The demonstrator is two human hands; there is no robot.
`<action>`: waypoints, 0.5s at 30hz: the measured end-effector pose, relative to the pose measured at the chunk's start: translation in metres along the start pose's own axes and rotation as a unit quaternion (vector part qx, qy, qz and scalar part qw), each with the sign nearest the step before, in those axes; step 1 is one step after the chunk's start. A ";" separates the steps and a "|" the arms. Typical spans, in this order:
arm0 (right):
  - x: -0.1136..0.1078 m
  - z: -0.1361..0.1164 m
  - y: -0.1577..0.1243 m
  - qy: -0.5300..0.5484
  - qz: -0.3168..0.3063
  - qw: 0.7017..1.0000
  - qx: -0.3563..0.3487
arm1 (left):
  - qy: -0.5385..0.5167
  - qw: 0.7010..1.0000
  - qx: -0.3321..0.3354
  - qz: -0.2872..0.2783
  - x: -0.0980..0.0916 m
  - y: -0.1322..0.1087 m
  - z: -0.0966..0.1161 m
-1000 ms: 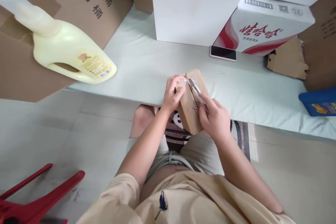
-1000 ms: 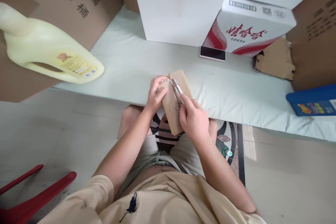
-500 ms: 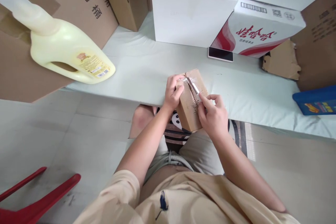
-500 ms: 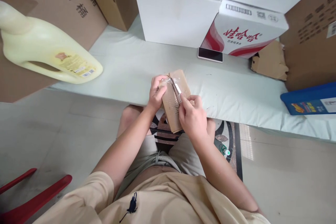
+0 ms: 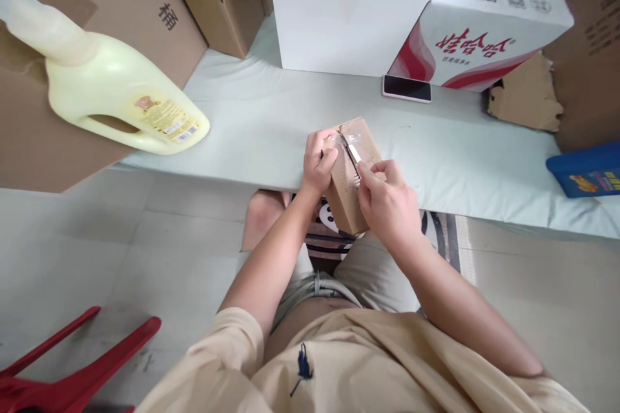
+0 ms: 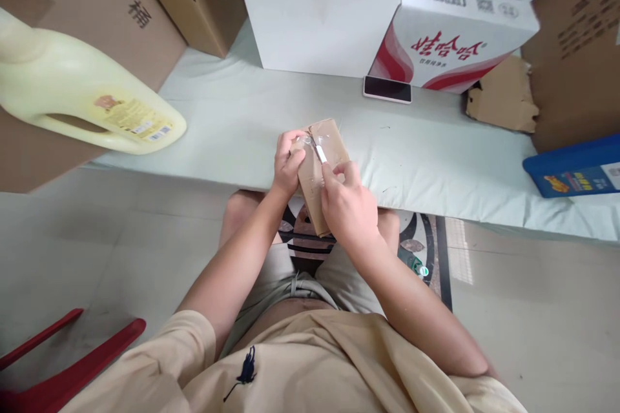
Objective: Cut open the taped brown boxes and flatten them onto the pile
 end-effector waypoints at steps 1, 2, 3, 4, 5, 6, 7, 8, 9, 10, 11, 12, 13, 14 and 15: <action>0.001 -0.003 0.001 -0.008 -0.018 1.000 0.002 | -0.002 1.000 -0.002 0.004 0.000 0.000 -0.001; 0.002 -0.005 0.002 -0.013 -0.034 0.999 0.002 | -0.003 1.000 -0.004 0.008 0.000 0.001 -0.002; 0.003 -0.007 0.003 -0.016 -0.048 0.999 0.001 | -0.001 1.000 -0.006 0.011 0.000 0.001 -0.002; 0.002 -0.008 0.002 -0.017 -0.056 0.998 -0.001 | 0.001 1.000 -0.007 0.011 0.001 0.002 -0.002; 0.001 -0.008 0.001 -0.015 -0.061 0.998 -0.003 | 0.004 1.000 -0.008 0.010 0.001 0.002 -0.002; -0.001 -0.008 0.000 -0.011 -0.061 0.998 -0.005 | 0.008 1.000 -0.007 0.007 0.002 0.002 -0.002; -0.003 -0.006 -0.002 -0.006 -0.059 0.998 -0.006 | 0.012 1.000 -0.007 0.004 0.002 0.002 -0.002; -0.005 -0.004 -0.004 -0.002 -0.053 0.999 -0.007 | 0.014 1.000 -0.008 0.001 0.002 0.002 -0.002; -0.005 -0.003 -0.006 0.000 -0.047 0.999 -0.008 | 0.015 1.000 -0.010 0.001 0.002 0.002 -0.002; -0.004 -0.002 -0.007 0.001 -0.042 0.999 -0.009 | 0.013 1.000 -0.012 0.002 0.002 0.002 -0.002; -0.002 -0.002 -0.008 0.000 -0.039 0.999 -0.009 | 0.010 1.000 -0.015 0.003 0.001 0.001 -0.003; 0.002 -0.002 -0.008 -0.001 -0.034 0.999 -0.010 | 0.007 1.000 -0.019 0.002 0.001 0.001 -0.003; 0.006 -0.003 -0.007 -0.002 -0.028 1.000 -0.010 | 0.003 1.000 -0.023 0.001 0.000 0.000 -0.004; 0.010 -0.003 -0.006 0.000 -0.022 1.000 -0.012 | 0.000 1.000 -0.026 -0.003 0.000 0.000 -0.004; 0.013 -0.004 -0.006 0.005 -0.015 1.000 -0.013 | -0.002 1.000 -0.028 -0.007 0.000 -0.001 -0.004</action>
Point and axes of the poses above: each hand's wrist, its own y-axis towards the middle knuckle, its own x-axis out of the palm, z = x × y, the point moved 6 cm from there along y, towards the middle knuckle, and after that the axes turned 14 degrees about z, right-handed, at the moved point
